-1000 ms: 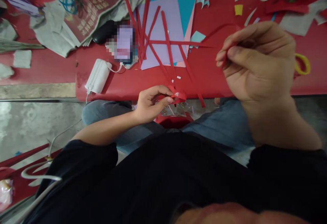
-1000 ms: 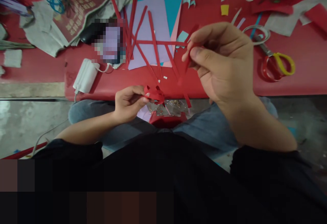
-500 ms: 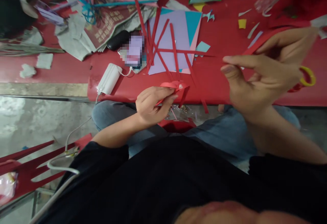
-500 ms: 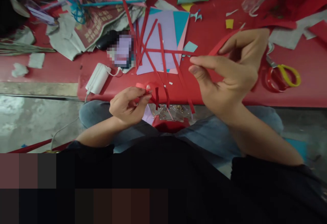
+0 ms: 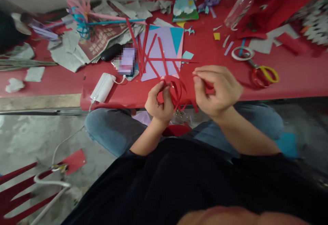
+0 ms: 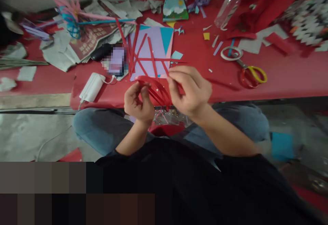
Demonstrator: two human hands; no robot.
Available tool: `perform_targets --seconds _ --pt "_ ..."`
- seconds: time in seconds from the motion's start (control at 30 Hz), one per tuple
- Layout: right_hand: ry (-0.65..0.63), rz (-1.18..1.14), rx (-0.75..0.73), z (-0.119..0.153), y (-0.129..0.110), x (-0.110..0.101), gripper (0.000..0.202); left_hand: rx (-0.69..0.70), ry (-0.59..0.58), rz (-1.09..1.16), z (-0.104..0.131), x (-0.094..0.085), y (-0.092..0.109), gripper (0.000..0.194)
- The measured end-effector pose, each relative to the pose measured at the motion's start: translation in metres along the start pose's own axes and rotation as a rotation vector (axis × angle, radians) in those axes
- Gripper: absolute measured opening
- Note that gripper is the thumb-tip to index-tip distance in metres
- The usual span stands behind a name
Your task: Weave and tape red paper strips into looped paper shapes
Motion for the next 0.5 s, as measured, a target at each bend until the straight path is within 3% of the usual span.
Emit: perform_targets --seconds 0.1,0.23,0.37,0.5 --pt "0.015 -0.158 0.179 0.004 -0.017 0.004 0.01 -0.124 0.011 0.123 0.002 0.012 -0.001 0.027" --pt "-0.04 -0.327 0.443 0.016 -0.009 0.009 0.007 -0.279 -0.001 0.237 0.0 0.012 0.0 0.029" --pt "-0.198 -0.559 0.514 0.018 -0.005 0.027 0.025 -0.41 -0.036 0.251 0.0 0.008 0.0 0.034" --pt "-0.336 -0.513 0.473 0.011 -0.015 0.039 0.022 -0.434 -0.022 0.281 0.003 0.008 -0.004 0.034"
Point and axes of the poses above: each hand's wrist, its own z-axis away from the middle knuckle, its own x-axis out of the palm, y = z × x, the point moved 7 cm from there along -z, towards the middle knuckle, and after that the axes turned 2 degrees about z, right-handed, at the moved point
